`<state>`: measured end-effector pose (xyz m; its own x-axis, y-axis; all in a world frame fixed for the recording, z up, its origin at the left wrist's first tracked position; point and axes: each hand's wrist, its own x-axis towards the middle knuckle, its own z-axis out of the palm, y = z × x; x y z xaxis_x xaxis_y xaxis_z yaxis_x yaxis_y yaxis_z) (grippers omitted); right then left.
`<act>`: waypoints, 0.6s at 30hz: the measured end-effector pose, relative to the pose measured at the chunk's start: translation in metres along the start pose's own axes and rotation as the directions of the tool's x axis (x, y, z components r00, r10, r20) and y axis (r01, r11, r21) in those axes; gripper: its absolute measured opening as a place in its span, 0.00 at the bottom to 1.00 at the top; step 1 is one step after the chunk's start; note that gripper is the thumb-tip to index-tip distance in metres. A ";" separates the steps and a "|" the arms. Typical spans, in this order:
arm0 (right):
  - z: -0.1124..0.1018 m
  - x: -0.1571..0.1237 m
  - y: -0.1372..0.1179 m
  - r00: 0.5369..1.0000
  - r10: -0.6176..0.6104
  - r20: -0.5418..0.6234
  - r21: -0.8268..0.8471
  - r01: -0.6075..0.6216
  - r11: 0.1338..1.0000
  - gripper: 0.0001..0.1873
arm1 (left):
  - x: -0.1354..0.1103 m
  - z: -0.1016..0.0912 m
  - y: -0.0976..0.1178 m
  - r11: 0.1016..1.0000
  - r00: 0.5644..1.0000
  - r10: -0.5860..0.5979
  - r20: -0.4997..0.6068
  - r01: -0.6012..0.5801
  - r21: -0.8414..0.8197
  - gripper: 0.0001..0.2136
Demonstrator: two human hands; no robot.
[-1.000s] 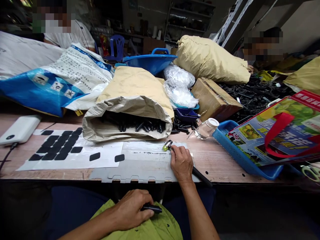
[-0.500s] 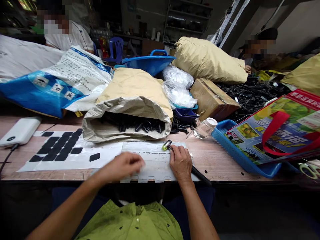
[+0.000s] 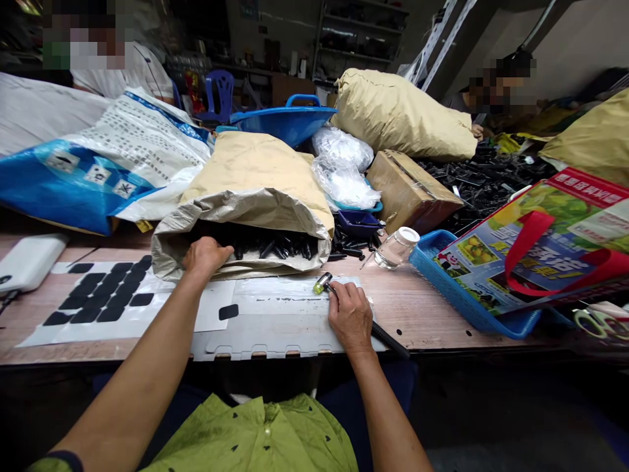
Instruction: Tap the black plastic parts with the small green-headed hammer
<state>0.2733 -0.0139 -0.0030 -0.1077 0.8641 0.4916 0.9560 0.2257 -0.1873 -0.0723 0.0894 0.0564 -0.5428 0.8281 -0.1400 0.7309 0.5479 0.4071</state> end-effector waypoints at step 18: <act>0.000 0.001 0.001 1.000 0.008 0.005 0.016 -0.008 1.000 0.13 | -0.129 0.062 -0.007 0.567 0.588 0.804 0.091 -0.711 -0.416 0.06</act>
<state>0.2745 -0.0131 -0.0029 -0.1016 0.8680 0.4861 0.9524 0.2260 -0.2045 0.0181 -0.0144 0.0158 0.3059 0.9381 0.1624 0.6280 -0.3270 0.7061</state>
